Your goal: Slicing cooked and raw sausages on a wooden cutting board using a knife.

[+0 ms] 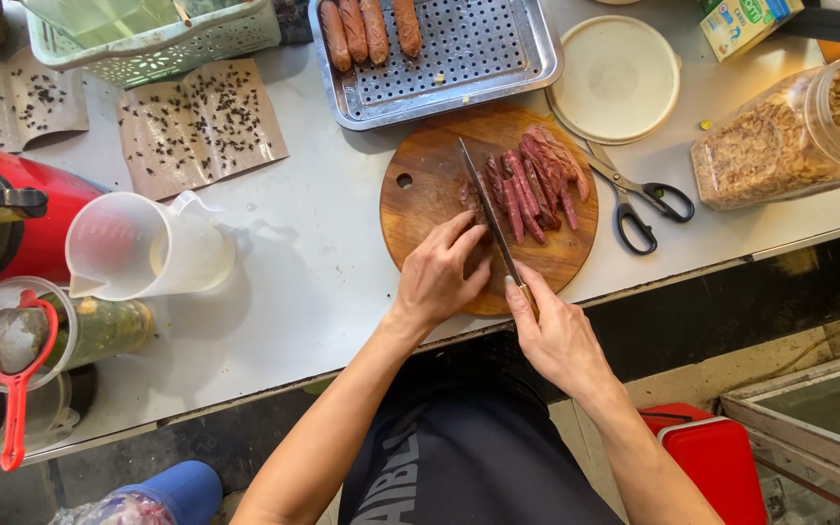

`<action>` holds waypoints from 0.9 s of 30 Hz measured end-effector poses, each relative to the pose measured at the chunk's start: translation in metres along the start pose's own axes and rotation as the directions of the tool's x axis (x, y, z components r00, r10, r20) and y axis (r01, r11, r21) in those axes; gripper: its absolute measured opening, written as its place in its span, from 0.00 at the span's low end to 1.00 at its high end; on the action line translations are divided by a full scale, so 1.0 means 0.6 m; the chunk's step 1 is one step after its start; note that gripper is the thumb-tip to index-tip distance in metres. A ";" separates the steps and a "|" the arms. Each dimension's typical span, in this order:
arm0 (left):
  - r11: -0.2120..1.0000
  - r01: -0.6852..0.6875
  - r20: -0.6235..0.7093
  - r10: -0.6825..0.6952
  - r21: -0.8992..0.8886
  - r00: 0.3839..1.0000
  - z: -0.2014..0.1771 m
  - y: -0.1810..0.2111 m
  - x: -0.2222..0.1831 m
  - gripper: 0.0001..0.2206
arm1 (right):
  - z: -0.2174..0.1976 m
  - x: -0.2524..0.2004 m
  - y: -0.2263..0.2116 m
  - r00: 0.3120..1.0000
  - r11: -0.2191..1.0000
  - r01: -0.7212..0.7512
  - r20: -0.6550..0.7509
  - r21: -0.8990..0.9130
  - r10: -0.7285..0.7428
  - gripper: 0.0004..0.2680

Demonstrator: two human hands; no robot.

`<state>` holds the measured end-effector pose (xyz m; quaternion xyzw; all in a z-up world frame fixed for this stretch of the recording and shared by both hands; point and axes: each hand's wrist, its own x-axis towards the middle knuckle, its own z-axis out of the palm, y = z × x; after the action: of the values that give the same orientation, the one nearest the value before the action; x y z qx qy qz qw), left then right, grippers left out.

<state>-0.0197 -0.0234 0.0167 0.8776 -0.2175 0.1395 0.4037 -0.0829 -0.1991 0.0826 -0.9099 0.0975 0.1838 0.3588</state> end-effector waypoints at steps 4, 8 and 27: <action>0.998 0.056 0.040 -0.056 0.020 0.998 0.008 -0.020 -0.017 0.20 | -0.001 -0.004 -0.004 1.000 1.000 0.015 -0.006 -0.015 -0.015 0.20; 0.996 0.062 0.011 -0.062 0.057 0.998 0.011 -0.038 -0.009 0.24 | -0.002 -0.012 -0.008 1.000 1.000 0.023 -0.001 -0.015 -0.023 0.19; 0.986 0.036 0.071 -0.048 0.160 0.996 0.008 -0.032 -0.007 0.25 | 0.004 -0.026 -0.024 1.000 0.999 -0.020 -0.007 -0.041 0.019 0.20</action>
<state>-0.0138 -0.0148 -0.0003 0.9161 -0.2020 0.1147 0.3269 -0.0935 -0.1864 0.0959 -0.9168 0.1037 0.1862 0.3378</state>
